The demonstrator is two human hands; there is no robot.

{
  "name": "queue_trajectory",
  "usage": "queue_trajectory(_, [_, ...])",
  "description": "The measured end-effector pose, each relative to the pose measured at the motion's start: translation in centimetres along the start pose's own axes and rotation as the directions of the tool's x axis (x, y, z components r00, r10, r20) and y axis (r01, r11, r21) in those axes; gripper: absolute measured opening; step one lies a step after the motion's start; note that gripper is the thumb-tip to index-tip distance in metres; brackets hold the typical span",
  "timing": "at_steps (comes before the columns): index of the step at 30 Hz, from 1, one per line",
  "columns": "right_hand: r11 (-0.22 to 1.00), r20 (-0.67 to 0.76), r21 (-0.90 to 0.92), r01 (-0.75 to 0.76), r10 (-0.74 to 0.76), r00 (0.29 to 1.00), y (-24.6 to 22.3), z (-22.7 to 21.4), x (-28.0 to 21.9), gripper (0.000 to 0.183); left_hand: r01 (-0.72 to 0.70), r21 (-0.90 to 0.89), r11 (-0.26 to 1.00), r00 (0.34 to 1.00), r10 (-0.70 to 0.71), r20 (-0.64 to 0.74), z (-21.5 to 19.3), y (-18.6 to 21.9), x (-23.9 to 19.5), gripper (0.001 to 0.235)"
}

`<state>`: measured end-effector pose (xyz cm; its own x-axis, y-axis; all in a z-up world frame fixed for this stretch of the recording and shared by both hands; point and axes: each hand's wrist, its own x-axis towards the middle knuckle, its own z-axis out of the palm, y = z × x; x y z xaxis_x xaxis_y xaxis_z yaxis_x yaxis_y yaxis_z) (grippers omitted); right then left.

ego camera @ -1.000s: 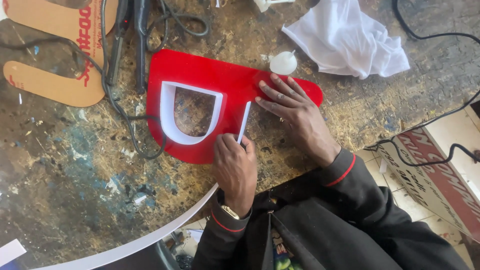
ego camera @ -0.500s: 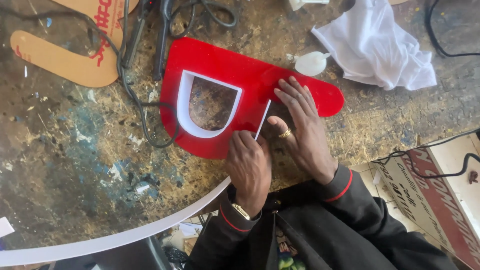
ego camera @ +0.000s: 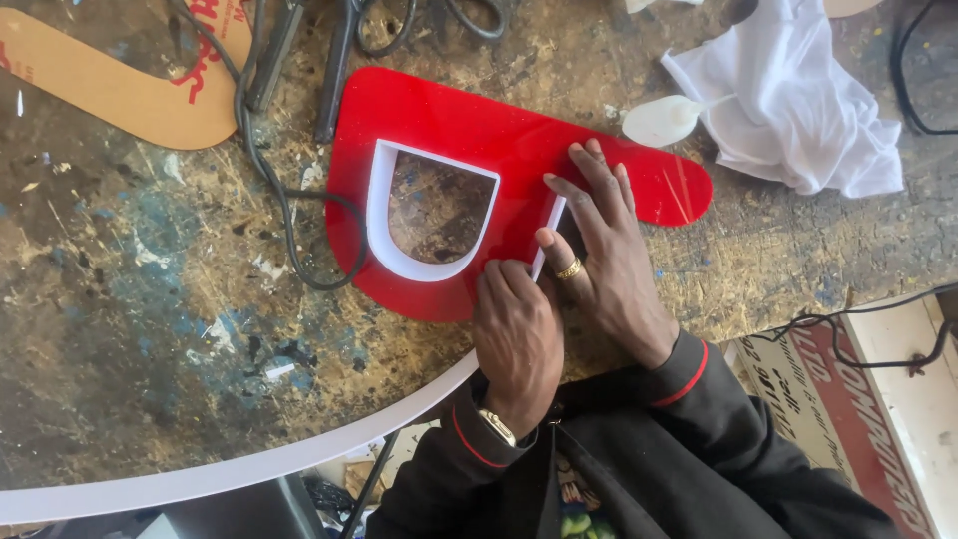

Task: Assembling a 3D acrylic letter by gluing a white plastic border strip to a red acrylic base.

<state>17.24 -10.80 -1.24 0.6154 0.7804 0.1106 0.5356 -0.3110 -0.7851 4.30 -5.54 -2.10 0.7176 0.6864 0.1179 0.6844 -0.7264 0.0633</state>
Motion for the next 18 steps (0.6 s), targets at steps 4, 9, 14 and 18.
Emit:
queue_trajectory(4, [0.998, 0.025, 0.053, -0.028, 0.027, 0.999, -0.3, -0.4, 0.1, 0.064, -0.004, 0.024, 1.000, 0.999, 0.003, 0.033, -0.7, 0.3, 0.1, 0.013])
queue_trajectory(9, [0.995, 0.057, 0.082, -0.058, 0.053, 0.997, -0.5, -0.4, 0.4, 0.069, -0.014, 0.040, 0.999, 0.999, 0.012, 0.039, -0.7, 0.3, 0.2, 0.012])
queue_trajectory(14, [0.997, 0.084, 0.033, -0.076, 0.073, 0.994, -0.8, -0.4, 0.4, 0.067, -0.035, 0.003, 0.999, 0.996, 0.034, 0.079, -1.0, -0.1, 0.1, 0.012])
queue_trajectory(18, [0.990, 0.151, 0.049, -0.130, 0.122, 0.981, -1.4, -1.0, 0.8, 0.075, -0.049, -0.097, 0.994, 0.989, 0.062, 0.134, -2.8, -0.7, 0.1, 0.012])
